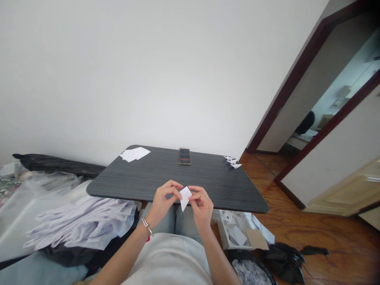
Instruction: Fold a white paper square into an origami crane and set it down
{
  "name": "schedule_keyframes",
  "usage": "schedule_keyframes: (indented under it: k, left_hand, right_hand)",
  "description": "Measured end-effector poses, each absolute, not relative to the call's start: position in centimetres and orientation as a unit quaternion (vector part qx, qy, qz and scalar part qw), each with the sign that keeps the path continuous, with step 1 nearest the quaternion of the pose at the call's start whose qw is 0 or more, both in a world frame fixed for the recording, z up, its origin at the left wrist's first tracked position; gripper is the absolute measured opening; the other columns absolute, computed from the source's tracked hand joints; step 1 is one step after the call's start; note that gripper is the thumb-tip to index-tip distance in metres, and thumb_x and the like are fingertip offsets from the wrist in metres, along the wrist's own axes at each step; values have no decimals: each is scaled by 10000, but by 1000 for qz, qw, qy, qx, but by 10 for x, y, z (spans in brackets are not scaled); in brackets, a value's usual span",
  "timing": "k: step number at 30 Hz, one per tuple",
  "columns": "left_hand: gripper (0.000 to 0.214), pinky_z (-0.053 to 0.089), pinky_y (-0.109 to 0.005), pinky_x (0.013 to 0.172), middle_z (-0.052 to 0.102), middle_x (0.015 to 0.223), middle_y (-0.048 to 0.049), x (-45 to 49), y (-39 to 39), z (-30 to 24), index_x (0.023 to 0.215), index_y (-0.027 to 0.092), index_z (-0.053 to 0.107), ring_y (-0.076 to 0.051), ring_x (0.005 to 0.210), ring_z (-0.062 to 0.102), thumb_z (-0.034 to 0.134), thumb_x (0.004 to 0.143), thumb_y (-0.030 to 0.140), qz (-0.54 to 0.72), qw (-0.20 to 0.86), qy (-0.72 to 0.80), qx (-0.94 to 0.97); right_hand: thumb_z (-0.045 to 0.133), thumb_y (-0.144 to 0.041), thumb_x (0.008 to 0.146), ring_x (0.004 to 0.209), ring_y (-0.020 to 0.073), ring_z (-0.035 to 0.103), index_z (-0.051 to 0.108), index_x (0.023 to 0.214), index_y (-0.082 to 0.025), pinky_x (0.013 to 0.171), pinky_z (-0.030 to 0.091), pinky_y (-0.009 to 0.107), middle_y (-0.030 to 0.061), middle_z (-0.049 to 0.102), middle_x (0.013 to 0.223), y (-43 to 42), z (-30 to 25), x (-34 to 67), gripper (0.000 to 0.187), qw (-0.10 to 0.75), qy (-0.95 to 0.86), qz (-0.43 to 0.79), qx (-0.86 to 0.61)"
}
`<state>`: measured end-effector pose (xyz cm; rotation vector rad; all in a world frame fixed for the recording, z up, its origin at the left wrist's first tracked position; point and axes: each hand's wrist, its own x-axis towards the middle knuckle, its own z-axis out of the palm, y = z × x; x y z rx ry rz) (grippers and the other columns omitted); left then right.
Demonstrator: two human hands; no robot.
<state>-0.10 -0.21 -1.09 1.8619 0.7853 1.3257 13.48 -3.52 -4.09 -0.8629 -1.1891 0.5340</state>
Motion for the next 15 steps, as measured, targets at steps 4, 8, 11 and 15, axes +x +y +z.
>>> schedule_keyframes:
  k: [4,8,11,15]
  left_hand:
    - [177,422,-267,712,608,790,-44,-1,-3,-9,552,155,620,-158,761,576,582,724,135,517,353,302,719]
    - [159,425,-262,683,622,737,-41,-1,-3,-8,572,152,623,-152,708,580,585,726,148,512,351,295,726]
    - [140,428,-260,680,631,740,-46,-2,-1,-9,601,150,635,-154,709,586,582,731,150,505,357,291,730]
    - [109,435,-258,684,641,757,-53,-2,1,-12,651,150,655,-157,722,594,580,730,146,498,368,291,729]
  right_hand:
    - [542,-75,707,749,168,587,584,594,-183,573,482,260,51,604,828,-35,-42,135,161,705,-542,248,-383]
    - [542,-74,710,673,146,566,579,602,-184,534,453,237,31,595,760,-33,-44,136,159,704,-545,253,-380]
    - [539,-80,720,654,138,557,595,642,-187,532,443,233,25,587,753,-32,-46,136,144,701,-546,257,-380]
    - [550,-85,716,656,137,556,614,682,-191,543,438,230,15,586,720,-30,-49,137,128,686,-554,266,-389]
